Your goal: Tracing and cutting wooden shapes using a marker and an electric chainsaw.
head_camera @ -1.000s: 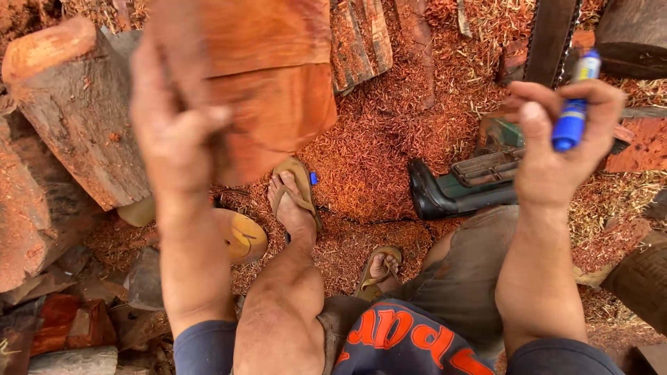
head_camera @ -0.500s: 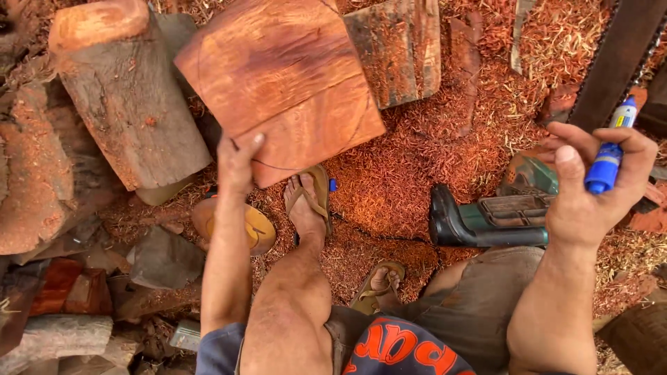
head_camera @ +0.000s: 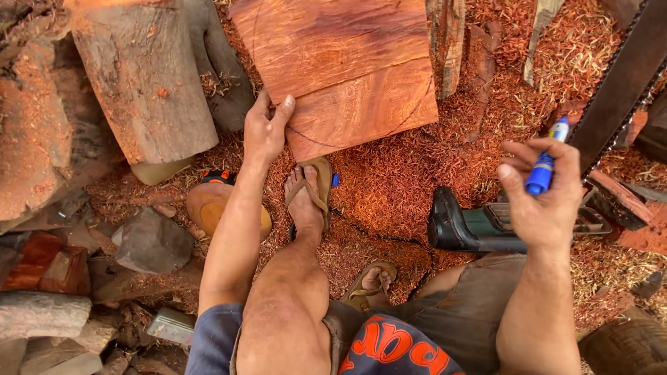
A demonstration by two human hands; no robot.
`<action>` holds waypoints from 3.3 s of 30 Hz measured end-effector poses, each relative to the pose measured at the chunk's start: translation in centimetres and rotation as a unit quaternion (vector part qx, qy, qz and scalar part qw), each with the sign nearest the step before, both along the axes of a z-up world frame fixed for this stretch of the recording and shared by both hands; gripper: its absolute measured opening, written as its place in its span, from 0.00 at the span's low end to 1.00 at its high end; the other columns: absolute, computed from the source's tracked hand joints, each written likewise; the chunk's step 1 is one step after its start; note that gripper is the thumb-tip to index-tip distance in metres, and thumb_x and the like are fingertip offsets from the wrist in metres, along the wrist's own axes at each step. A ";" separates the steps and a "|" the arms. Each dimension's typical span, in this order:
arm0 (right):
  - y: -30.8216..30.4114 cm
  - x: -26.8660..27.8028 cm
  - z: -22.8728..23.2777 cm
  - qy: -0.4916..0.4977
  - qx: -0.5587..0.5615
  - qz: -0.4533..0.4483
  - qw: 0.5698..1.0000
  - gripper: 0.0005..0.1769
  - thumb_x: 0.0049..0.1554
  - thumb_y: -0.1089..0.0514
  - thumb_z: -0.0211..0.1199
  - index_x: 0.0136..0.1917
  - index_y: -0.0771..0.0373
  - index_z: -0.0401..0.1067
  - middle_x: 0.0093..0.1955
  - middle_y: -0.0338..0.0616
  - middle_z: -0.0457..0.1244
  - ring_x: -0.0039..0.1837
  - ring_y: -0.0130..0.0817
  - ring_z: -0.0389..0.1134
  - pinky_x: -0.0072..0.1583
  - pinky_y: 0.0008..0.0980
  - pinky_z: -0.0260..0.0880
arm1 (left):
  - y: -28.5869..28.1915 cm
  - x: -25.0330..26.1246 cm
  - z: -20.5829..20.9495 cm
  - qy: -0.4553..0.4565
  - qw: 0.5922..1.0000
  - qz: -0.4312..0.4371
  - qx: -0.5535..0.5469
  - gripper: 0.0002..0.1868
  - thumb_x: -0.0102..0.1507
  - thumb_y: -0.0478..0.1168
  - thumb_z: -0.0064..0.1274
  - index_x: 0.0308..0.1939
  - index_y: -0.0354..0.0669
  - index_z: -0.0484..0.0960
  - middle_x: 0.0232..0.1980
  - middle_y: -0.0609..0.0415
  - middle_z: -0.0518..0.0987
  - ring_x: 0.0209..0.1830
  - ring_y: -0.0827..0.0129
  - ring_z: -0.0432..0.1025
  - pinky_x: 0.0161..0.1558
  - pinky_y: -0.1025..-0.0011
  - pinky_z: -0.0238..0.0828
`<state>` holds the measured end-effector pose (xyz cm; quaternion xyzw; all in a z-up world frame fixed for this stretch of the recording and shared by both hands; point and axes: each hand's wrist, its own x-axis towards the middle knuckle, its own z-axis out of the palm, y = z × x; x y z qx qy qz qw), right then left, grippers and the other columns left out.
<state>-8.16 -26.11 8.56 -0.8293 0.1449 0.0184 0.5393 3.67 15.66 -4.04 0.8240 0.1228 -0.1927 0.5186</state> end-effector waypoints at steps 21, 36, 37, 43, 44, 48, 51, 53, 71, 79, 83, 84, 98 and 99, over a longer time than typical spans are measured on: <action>14.6 -0.9 -2.0 0.037 -0.146 0.301 0.942 0.29 0.59 0.67 0.59 0.73 0.57 0.61 0.66 0.56 0.62 0.65 0.52 0.67 0.61 0.45 0.73 | -1.9 -12.0 -3.2 0.112 0.886 -0.424 0.151 0.17 0.63 0.47 0.48 0.52 0.51 0.83 0.53 0.48 0.80 0.54 0.52 0.74 0.56 0.52 0.71; 8.5 -1.8 -2.9 0.032 0.142 0.129 0.981 0.24 0.74 0.72 0.57 0.74 0.61 0.48 0.55 0.59 0.66 0.41 0.24 0.62 0.44 0.21 0.65 | -4.5 -12.0 -13.4 -0.166 0.698 -0.623 0.311 0.14 0.71 0.43 0.46 0.51 0.37 0.81 0.34 0.47 0.81 0.26 0.66 0.75 0.24 0.67 0.73; 8.4 -1.9 -2.9 0.030 0.166 0.121 0.978 0.23 0.75 0.71 0.57 0.73 0.61 0.48 0.56 0.59 0.67 0.43 0.24 0.64 0.45 0.21 0.66 | -4.2 -11.5 -12.9 -0.170 0.707 -0.628 0.275 0.14 0.69 0.43 0.47 0.53 0.38 0.80 0.32 0.51 0.81 0.25 0.67 0.75 0.25 0.68 0.73; 9.6 -1.5 -0.1 0.054 -0.040 0.200 0.977 0.18 0.63 0.67 0.68 0.66 0.69 0.71 0.54 0.53 0.67 0.50 0.29 0.66 0.52 0.26 0.68 | -3.0 -11.8 -5.6 -0.258 0.914 -0.312 0.027 0.19 0.69 0.59 0.48 0.48 0.50 0.76 0.39 0.58 0.81 0.33 0.66 0.75 0.33 0.68 0.74; 10.3 -1.1 0.4 0.055 -0.046 0.194 0.978 0.18 0.63 0.67 0.68 0.66 0.69 0.71 0.54 0.53 0.67 0.50 0.29 0.66 0.52 0.26 0.68 | -2.8 -11.6 -3.1 -0.261 0.912 -0.315 0.020 0.19 0.69 0.59 0.48 0.48 0.50 0.76 0.39 0.58 0.81 0.33 0.66 0.75 0.33 0.68 0.74; 12.6 -0.1 1.5 0.073 -0.081 0.246 0.963 0.16 0.56 0.65 0.72 0.59 0.65 0.77 0.54 0.47 0.71 0.52 0.32 0.73 0.54 0.29 0.73 | -1.6 -11.2 2.7 -0.030 0.939 -0.298 -0.169 0.19 0.66 0.55 0.58 0.49 0.44 0.82 0.35 0.55 0.81 0.29 0.66 0.75 0.30 0.69 0.72; 13.5 0.0 1.5 0.043 -0.081 0.285 0.954 0.16 0.54 0.64 0.73 0.56 0.64 0.78 0.53 0.48 0.71 0.52 0.34 0.75 0.53 0.30 0.74 | -1.3 -11.1 3.7 -0.096 0.932 -0.254 -0.242 0.19 0.65 0.51 0.61 0.52 0.42 0.83 0.38 0.55 0.82 0.33 0.68 0.78 0.34 0.69 0.74; 13.8 0.0 1.5 0.043 -0.083 0.289 0.953 0.17 0.53 0.63 0.74 0.56 0.64 0.78 0.52 0.49 0.71 0.51 0.35 0.75 0.51 0.30 0.75 | -1.4 -10.9 4.2 -0.135 0.920 -0.241 -0.277 0.18 0.66 0.49 0.62 0.53 0.42 0.83 0.40 0.54 0.83 0.35 0.68 0.78 0.35 0.69 0.74; 17.5 -5.0 -2.1 -0.030 -0.025 0.303 0.952 0.08 0.57 0.64 0.70 0.49 0.65 0.74 0.44 0.44 0.67 0.43 0.34 0.71 0.43 0.31 0.72 | -2.8 -11.9 4.1 -0.022 0.895 -0.337 -0.290 0.15 0.72 0.49 0.52 0.45 0.41 0.81 0.30 0.55 0.80 0.29 0.72 0.76 0.30 0.70 0.71; 17.5 -5.1 -6.3 0.353 0.288 0.172 0.873 0.12 0.59 0.64 0.65 0.56 0.68 0.70 0.49 0.49 0.70 0.48 0.35 0.71 0.48 0.32 0.73 | -0.4 -12.4 2.5 -0.051 0.897 -0.419 -0.131 0.18 0.61 0.58 0.64 0.34 0.48 0.82 0.22 0.58 0.79 0.20 0.67 0.75 0.24 0.64 0.69; 15.2 0.2 -2.1 0.383 0.030 0.217 0.898 0.32 0.55 0.55 0.67 0.71 0.57 0.60 0.65 0.42 0.63 0.66 0.35 0.65 0.55 0.40 0.72 | 7.7 -12.2 -2.1 0.104 0.953 -0.283 0.019 0.19 0.60 0.56 0.62 0.49 0.52 0.87 0.34 0.55 0.85 0.33 0.68 0.80 0.36 0.64 0.77; 13.9 -0.1 -2.5 0.267 -0.023 0.221 0.938 0.30 0.57 0.54 0.67 0.70 0.61 0.62 0.68 0.49 0.61 0.70 0.41 0.62 0.62 0.46 0.68 | 9.5 -11.6 -1.4 0.112 0.943 -0.246 0.194 0.18 0.62 0.57 0.61 0.48 0.53 0.88 0.38 0.52 0.85 0.35 0.64 0.80 0.39 0.61 0.78; 11.1 3.2 -9.4 0.249 0.428 -0.184 0.849 0.33 0.63 0.48 0.53 0.75 0.63 0.49 0.68 0.62 0.57 0.68 0.51 0.65 0.64 0.54 0.74 | 2.5 4.5 3.4 -0.304 0.952 0.031 0.017 0.31 0.70 0.47 0.61 0.70 0.32 0.67 0.64 0.39 0.75 0.62 0.55 0.74 0.60 0.59 0.79; 11.0 3.6 -9.6 0.218 0.466 -0.167 0.841 0.33 0.64 0.49 0.54 0.76 0.61 0.48 0.71 0.62 0.56 0.69 0.51 0.65 0.65 0.53 0.72 | 2.3 7.0 2.6 -0.312 0.950 0.016 -0.016 0.35 0.70 0.47 0.61 0.72 0.31 0.64 0.69 0.38 0.70 0.69 0.53 0.67 0.67 0.56 0.70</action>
